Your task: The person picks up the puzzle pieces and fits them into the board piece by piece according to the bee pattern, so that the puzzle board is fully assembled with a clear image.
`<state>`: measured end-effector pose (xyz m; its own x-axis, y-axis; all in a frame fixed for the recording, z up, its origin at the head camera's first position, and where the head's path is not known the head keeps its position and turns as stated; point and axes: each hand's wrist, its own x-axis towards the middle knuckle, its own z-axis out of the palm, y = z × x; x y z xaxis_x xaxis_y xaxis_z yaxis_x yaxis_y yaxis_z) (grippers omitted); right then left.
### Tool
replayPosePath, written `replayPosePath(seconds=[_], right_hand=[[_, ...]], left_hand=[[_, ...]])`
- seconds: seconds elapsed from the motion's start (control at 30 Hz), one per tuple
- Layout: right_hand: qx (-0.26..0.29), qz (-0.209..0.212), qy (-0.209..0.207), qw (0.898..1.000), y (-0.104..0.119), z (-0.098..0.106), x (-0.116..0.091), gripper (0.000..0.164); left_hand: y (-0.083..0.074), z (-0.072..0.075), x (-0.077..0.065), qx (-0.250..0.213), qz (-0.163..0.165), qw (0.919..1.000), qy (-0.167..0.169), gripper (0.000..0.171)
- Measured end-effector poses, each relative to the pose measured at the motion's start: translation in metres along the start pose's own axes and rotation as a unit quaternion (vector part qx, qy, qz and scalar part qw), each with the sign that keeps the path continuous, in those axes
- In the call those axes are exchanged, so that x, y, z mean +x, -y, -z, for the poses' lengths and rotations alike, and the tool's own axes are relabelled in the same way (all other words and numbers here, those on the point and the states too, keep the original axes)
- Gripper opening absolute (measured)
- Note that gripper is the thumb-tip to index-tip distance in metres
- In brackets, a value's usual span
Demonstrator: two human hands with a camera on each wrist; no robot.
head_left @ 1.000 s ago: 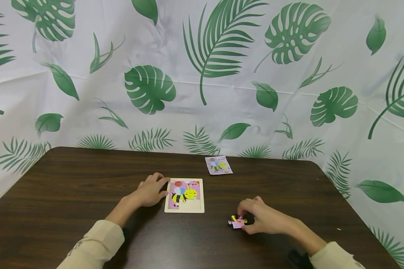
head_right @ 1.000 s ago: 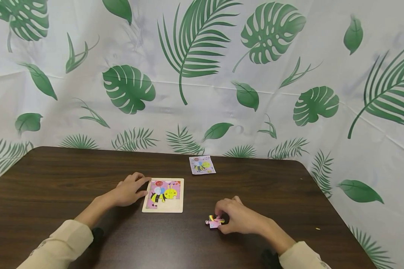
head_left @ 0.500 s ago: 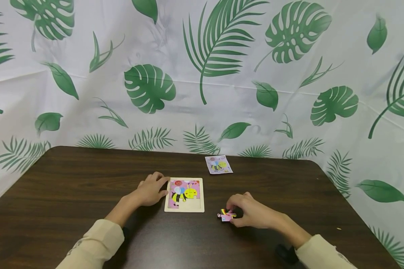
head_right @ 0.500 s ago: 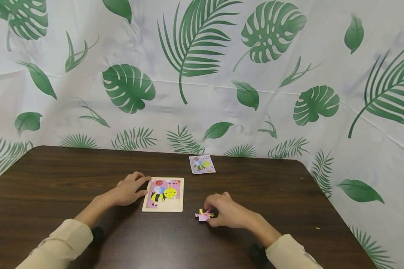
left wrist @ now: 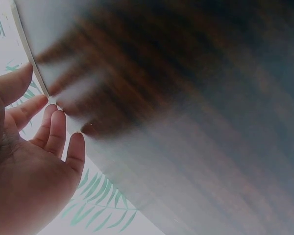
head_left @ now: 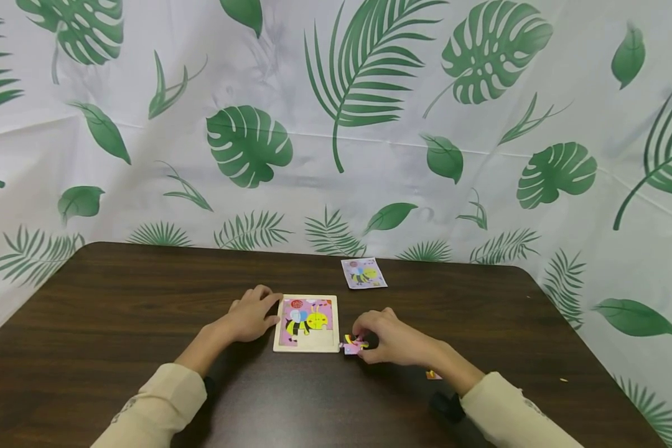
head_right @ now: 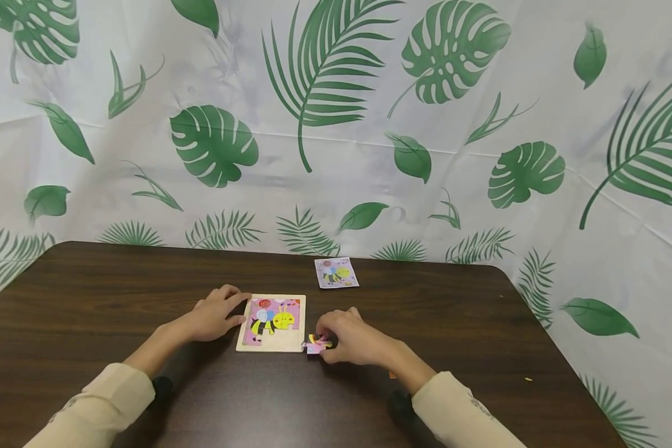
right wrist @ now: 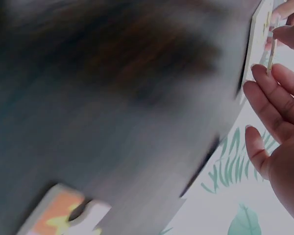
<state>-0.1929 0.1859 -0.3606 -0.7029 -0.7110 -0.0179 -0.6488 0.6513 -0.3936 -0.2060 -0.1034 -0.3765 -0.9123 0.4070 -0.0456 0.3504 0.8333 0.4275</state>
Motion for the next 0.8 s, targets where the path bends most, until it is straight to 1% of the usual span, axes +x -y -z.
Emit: replayPosePath(seconds=[0.37,0.67,0.8], right_hand=[[-0.023,0.003,-0.016,1.000,0.015,-0.002,0.026,0.020],[-0.028,0.005,-0.010,1.000,0.026,-0.005,0.042,0.021],[-0.028,0.013,-0.009,0.999,0.030,-0.008,0.051,0.020]], left_hand=[[0.000,0.001,0.000,-0.002,-0.004,1.0000,0.000,0.043],[0.001,0.001,0.000,-0.003,-0.007,1.0000,-0.002,0.043],[0.001,0.001,0.000,-0.003,-0.009,1.0000,-0.003,0.043]])
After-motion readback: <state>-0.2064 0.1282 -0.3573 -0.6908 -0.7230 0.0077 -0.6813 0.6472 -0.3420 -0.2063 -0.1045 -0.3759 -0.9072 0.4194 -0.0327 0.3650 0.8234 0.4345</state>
